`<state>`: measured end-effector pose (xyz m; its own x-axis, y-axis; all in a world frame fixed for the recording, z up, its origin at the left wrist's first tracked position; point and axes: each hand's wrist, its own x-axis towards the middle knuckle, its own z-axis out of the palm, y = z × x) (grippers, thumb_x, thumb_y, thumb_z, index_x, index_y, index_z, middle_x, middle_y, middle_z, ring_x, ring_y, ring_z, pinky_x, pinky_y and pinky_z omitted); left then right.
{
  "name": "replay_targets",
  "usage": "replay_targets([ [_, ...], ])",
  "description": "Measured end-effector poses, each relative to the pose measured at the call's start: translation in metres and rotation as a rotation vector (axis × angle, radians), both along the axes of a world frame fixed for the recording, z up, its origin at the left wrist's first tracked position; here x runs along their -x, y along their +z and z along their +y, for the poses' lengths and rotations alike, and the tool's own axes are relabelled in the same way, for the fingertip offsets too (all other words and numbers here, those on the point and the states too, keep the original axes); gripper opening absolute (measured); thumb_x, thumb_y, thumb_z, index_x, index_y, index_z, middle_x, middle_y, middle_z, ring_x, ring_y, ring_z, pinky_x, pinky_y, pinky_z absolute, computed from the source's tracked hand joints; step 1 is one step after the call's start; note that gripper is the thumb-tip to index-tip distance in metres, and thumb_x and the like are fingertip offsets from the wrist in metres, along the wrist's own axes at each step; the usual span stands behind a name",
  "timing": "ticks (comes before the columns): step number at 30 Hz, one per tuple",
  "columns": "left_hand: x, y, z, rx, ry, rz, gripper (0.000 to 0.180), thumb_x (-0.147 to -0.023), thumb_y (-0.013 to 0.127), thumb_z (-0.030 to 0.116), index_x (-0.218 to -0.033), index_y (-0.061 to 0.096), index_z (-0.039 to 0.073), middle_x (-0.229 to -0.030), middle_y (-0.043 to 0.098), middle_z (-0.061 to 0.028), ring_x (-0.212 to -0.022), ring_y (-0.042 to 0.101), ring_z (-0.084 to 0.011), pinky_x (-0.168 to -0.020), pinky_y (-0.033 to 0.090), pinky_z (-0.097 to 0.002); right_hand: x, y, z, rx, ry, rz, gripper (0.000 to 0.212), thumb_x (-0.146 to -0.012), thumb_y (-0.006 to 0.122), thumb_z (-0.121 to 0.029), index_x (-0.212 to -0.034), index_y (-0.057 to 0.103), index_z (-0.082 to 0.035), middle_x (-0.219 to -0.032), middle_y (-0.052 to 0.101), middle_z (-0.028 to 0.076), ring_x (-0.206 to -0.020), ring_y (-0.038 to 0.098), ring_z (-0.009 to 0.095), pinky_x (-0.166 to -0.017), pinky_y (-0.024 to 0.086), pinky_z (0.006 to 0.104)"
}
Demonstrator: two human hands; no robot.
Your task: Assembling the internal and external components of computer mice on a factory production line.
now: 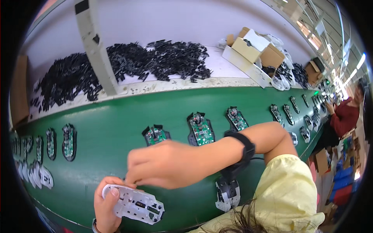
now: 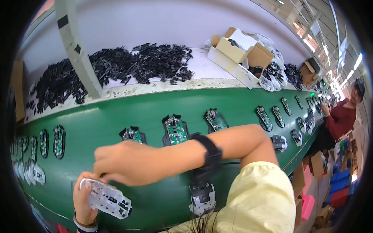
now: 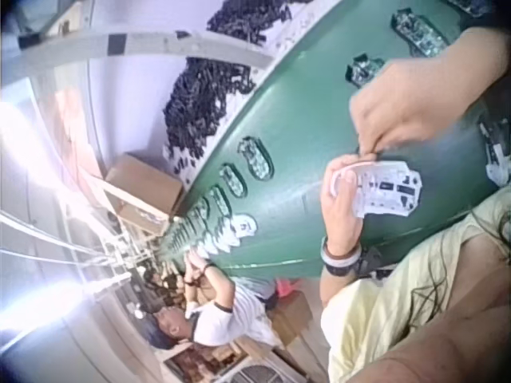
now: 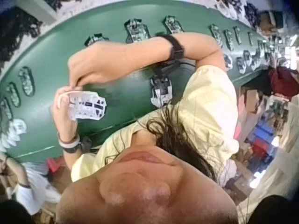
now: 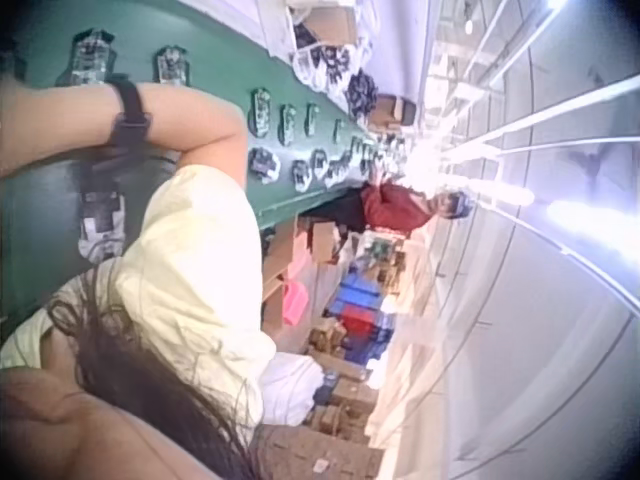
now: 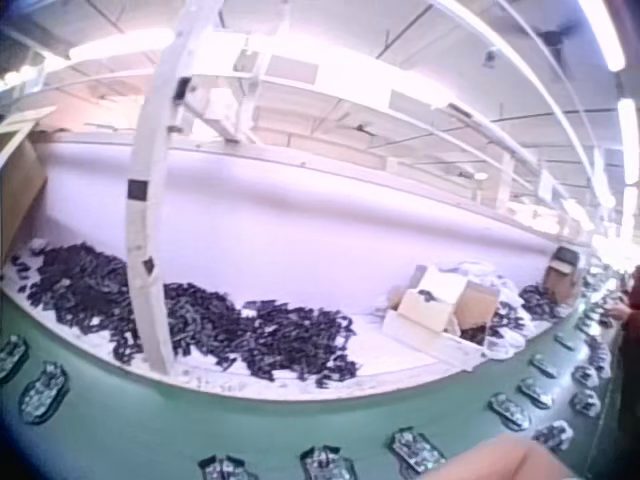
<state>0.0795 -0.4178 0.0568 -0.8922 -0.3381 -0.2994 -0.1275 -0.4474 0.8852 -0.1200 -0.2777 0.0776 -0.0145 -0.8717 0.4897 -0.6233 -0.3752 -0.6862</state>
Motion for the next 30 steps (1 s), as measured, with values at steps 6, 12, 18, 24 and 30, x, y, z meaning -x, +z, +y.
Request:
replay_targets([
  [6,0.013,-0.016,-0.007,-0.145,0.243,0.018,0.041,-0.088,0.053,0.012,-0.126,0.044,-0.002,-0.111,0.059,-0.0157,-0.095,0.063,-0.0262,-0.081,0.056,-0.0372,0.141,0.018,0.107,-0.112,-1.061,0.163,0.018,-0.081,0.061,-0.006,-0.099,0.064,-0.004,-0.091,0.066,0.013,-0.081,0.064,0.024,-0.072,0.050,0.0346],
  [12,0.016,-0.015,-0.010,-0.244,0.175,0.034,0.051,-0.092,0.048,0.013,-0.138,0.030,0.003,-0.125,0.050,-0.0169,-0.102,0.062,-0.0327,-0.069,0.061,-0.0393,0.300,0.010,0.237,-0.102,-1.636,0.980,0.023,-0.078,0.065,-0.007,-0.100,0.064,-0.003,-0.091,0.066,0.014,-0.087,0.062,0.032,-0.080,0.048,0.0385],
  [18,0.011,-0.021,-0.015,-0.104,0.234,-0.017,0.052,-0.091,0.051,0.014,-0.137,0.032,-0.001,-0.122,0.052,-0.0164,-0.101,0.062,-0.0301,-0.071,0.060,-0.0372,0.203,-0.013,0.051,-0.169,-1.078,0.503,0.016,-0.081,0.064,-0.019,-0.090,0.067,-0.006,-0.086,0.068,0.015,-0.082,0.064,0.035,-0.075,0.050,0.0431],
  [24,0.011,-0.009,-0.006,-0.039,0.233,-0.028,0.057,-0.088,0.056,0.014,-0.137,0.032,0.000,-0.118,0.054,-0.0154,-0.098,0.064,-0.0259,-0.071,0.059,-0.0342,0.217,-0.067,0.023,-0.600,-1.107,0.667,0.023,-0.077,0.066,-0.023,-0.081,0.064,-0.001,-0.081,0.065,0.021,-0.080,0.064,0.038,-0.071,0.051,0.0461],
  [30,0.009,-0.008,-0.006,-0.046,0.249,0.003,0.060,-0.088,0.056,0.016,-0.140,0.030,0.001,-0.123,0.052,-0.0146,-0.101,0.061,-0.0240,-0.075,0.057,-0.0337,0.203,-0.071,0.033,-0.392,-0.974,0.625,0.011,-0.074,0.065,-0.008,-0.078,0.059,-0.001,-0.080,0.061,0.017,-0.078,0.061,0.035,-0.069,0.049,0.0441],
])
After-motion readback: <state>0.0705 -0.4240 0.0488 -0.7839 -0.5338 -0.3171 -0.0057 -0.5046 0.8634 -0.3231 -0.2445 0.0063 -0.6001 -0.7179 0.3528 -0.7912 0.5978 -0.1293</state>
